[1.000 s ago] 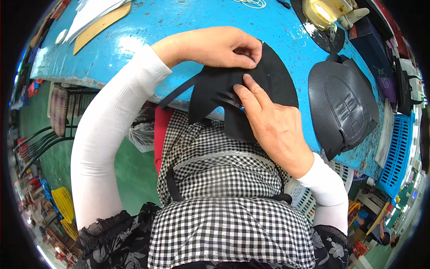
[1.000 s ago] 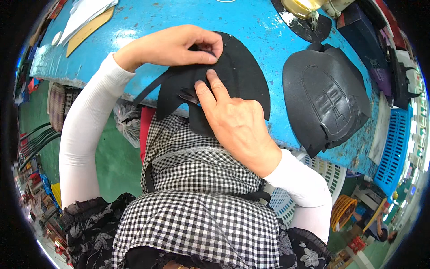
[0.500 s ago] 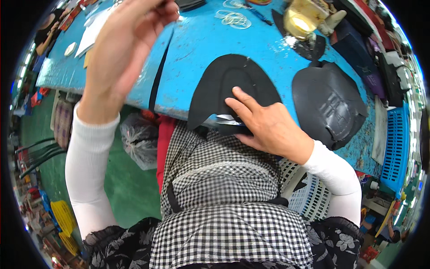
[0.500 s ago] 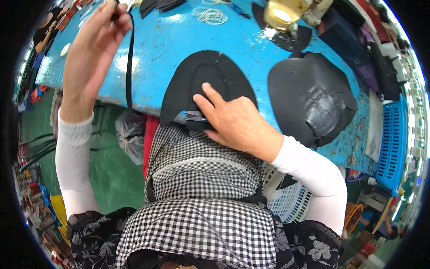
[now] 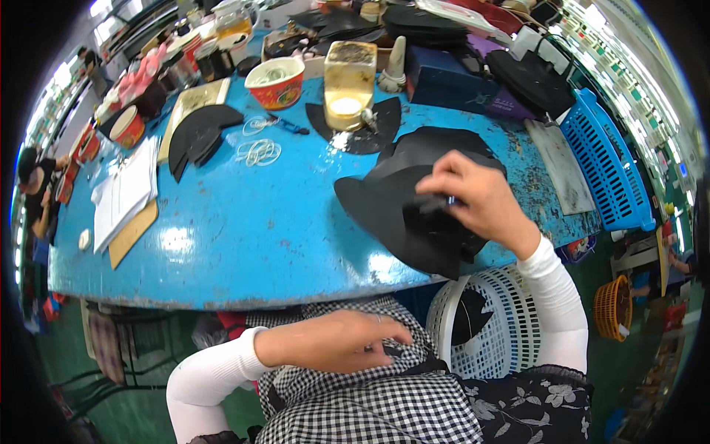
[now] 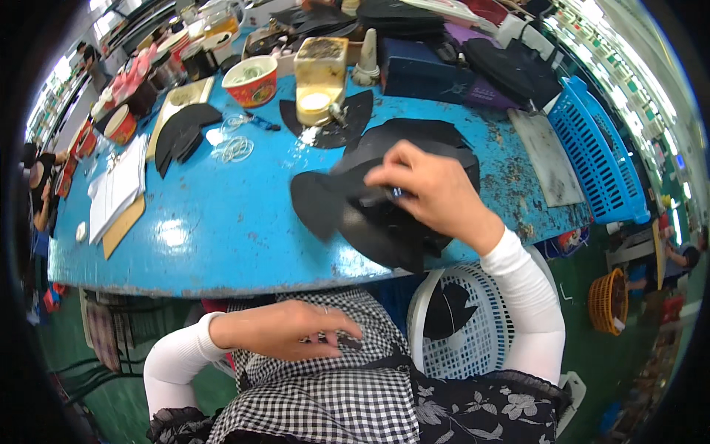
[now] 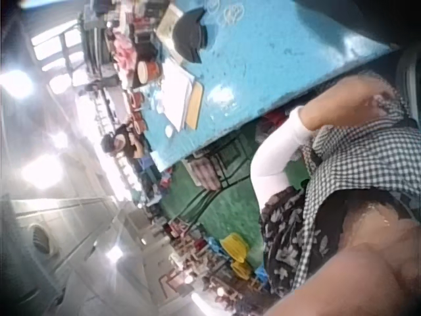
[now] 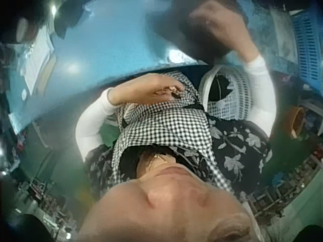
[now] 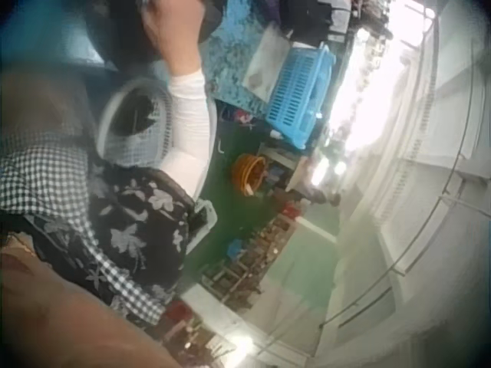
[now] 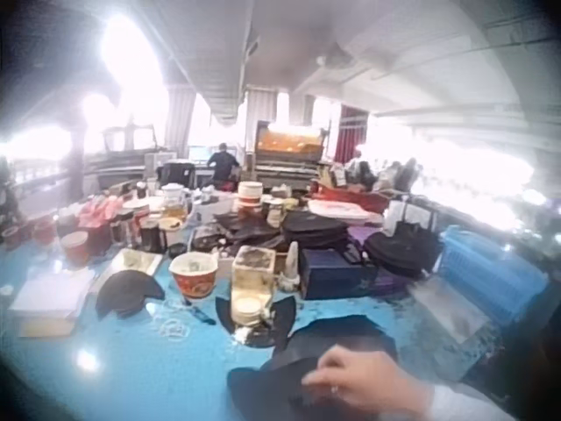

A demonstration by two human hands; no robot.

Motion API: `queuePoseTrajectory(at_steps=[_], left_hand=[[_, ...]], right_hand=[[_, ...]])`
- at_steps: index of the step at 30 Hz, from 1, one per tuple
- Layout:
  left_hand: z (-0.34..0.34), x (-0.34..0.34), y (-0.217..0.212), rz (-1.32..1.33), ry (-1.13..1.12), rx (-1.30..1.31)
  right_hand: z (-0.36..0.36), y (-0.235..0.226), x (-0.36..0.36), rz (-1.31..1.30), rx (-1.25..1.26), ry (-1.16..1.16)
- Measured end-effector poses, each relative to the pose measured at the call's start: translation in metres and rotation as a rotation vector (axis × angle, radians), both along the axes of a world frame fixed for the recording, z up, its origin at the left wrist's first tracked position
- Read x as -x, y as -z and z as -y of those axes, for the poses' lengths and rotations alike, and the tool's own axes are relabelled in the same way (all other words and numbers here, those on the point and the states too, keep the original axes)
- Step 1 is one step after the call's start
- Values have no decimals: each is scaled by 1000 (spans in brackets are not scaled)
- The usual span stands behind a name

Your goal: The person trims excess material and loose threads from black shoe upper components using scissors or a small blade.

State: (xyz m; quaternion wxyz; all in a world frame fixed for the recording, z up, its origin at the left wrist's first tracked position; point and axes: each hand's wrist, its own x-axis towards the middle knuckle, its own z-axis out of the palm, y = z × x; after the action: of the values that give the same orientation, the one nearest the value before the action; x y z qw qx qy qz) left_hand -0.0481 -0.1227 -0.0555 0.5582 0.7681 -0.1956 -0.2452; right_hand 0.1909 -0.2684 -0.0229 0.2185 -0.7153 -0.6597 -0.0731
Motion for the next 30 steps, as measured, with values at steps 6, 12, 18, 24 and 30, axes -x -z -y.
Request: queuePoseTrajectory(at_steps=[6,12,18,24,30], left_hand=[[-24,-49,10,677,-429,-388],[-29,-76,34,630,-315,-583],[-33,-82,47,641,-297,-541],[-35,-73,44,684,-280,-469],[-49,-37,43,667,-535,-400]], right_hand=[[37,2,-11,-130,238,162],[52,21,-128,-239,31,536],[22,10,-146,-531,538,704],[7,-5,-118,-965,359,616],[-9,10,-66,-867,394,287]])
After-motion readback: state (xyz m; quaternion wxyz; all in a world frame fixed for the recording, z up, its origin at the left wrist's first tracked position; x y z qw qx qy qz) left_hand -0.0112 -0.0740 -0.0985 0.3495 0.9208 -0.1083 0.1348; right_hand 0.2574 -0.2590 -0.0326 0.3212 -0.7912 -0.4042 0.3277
